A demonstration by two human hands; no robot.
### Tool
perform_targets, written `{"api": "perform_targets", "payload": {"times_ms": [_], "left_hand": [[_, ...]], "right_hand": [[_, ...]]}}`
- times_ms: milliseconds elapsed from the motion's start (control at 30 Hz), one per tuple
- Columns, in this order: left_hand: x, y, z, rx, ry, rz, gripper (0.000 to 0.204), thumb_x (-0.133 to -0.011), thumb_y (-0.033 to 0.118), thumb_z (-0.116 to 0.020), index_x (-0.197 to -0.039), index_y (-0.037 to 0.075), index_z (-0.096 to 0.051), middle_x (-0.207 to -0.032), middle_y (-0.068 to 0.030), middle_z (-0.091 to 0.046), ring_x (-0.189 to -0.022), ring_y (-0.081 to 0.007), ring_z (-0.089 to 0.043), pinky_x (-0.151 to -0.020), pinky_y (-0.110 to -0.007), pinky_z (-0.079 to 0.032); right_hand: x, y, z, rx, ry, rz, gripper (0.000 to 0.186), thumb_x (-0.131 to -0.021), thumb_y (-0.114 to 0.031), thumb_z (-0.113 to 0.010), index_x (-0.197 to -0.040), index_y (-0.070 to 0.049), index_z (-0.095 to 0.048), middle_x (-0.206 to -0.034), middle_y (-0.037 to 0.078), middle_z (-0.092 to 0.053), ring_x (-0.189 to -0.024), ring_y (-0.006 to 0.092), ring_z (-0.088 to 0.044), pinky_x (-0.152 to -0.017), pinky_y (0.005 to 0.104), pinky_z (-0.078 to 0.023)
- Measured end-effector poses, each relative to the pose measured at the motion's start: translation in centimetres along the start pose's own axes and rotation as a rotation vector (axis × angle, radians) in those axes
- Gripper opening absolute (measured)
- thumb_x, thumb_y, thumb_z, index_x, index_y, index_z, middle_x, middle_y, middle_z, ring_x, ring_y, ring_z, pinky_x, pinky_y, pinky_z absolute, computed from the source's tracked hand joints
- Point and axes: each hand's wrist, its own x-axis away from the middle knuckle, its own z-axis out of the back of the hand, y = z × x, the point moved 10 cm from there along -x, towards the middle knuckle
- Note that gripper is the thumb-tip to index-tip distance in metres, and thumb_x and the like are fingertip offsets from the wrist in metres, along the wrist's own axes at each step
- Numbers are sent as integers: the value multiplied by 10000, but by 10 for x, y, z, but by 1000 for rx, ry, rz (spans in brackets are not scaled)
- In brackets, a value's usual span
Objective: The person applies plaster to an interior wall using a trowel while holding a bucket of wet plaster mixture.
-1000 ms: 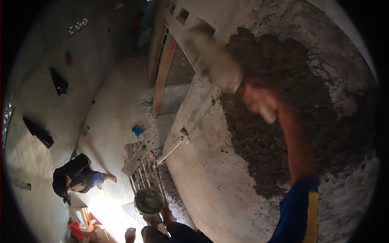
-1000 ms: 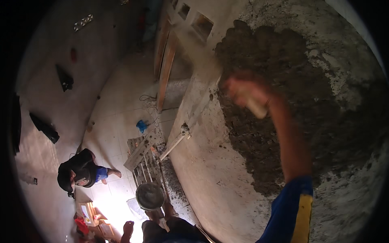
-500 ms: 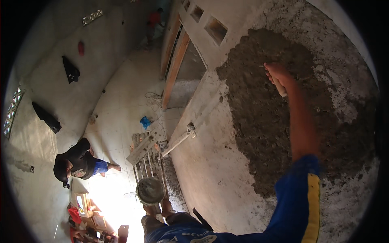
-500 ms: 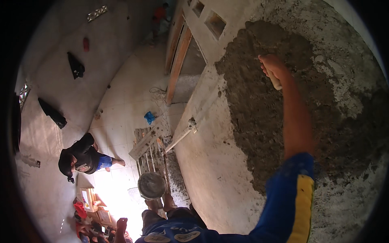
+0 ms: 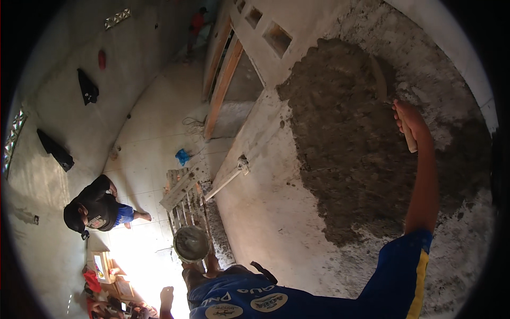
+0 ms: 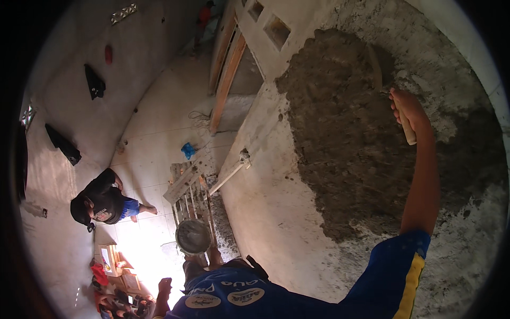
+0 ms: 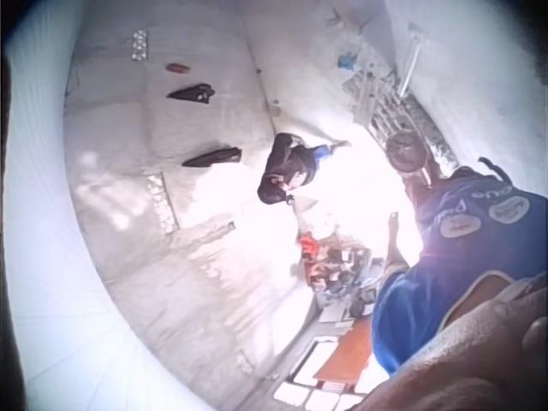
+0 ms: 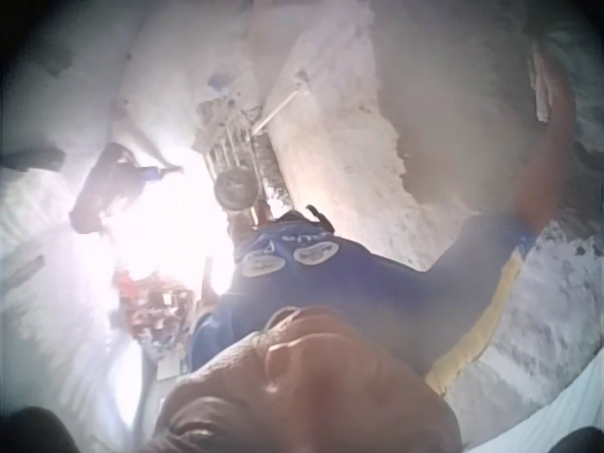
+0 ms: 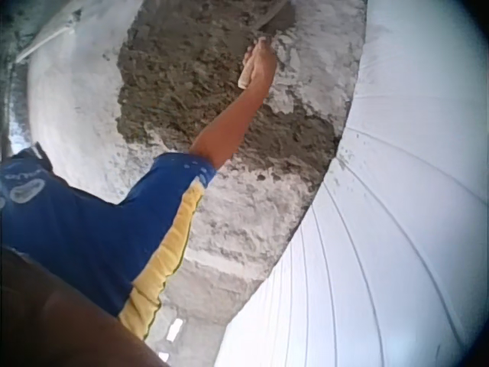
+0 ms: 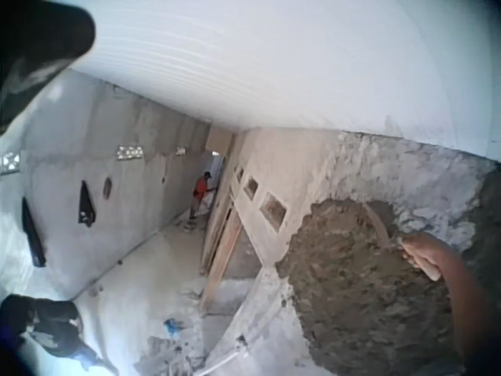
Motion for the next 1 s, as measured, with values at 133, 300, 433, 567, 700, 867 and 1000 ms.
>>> {"api": "perform_targets", "payload": {"times_ms": [133,300,433,567,700,867,1000], "left_hand": [[-18,68,-22,-43,-69,-283,247,-839,253,-520,-960,65,-624,-717,-37,-560,-555,-136,-508,-465,-302,-420],[-28,87,-22,83,-45,-367,229,-828,257,-535,-905,58,-616,-707,-36,-558,-523,-136,-496,-461,-293,-413],[-26,52,-8,-8,-72,-205,296,-819,286,-560,-998,60,-625,-754,-43,-589,-563,-136,-521,-461,-291,-415],[-4,35,15,26,-15,-175,333,-815,312,-568,-1036,67,-613,-772,-46,-588,-585,-137,-518,-467,-293,-419],[-4,13,20,72,50,-65,313,-841,310,-587,-1043,73,-615,-765,-36,-584,-577,-131,-506,-488,-292,-429],[42,60,41,242,145,-183,247,-900,263,-554,-1013,52,-617,-872,-19,-580,-707,-118,-509,-598,-277,-448],[65,9,33,-10,65,-106,270,-873,229,-535,-982,0,-628,-942,-81,-611,-677,-146,-553,-628,-308,-476]], "right_hand": [[10,-9,23,175,119,46,382,-952,-418,-495,-1092,-67,-547,-681,0,-524,-518,95,-484,-477,283,-410],[49,-71,77,1164,778,454,516,-967,-452,-445,-1257,-30,-513,-844,103,-635,-697,207,-612,-649,368,-498],[106,-124,34,870,539,433,539,-937,-494,-480,-1243,-54,-535,-917,127,-648,-784,236,-626,-730,384,-508],[113,-114,-72,31,-158,354,444,-894,-486,-576,-1095,-90,-595,-755,31,-592,-625,118,-567,-587,264,-484],[45,-57,-161,-337,-628,119,342,-903,-433,-583,-998,-105,-592,-689,-34,-528,-522,59,-482,-477,233,-415],[-38,10,-113,10,58,182,320,-938,-401,-515,-987,-92,-582,-686,-24,-521,-536,70,-483,-483,265,-412],[-44,23,-166,86,-91,166,358,-936,-421,-511,-1054,-92,-585,-732,0,-537,-586,99,-494,-566,276,-449]]}}
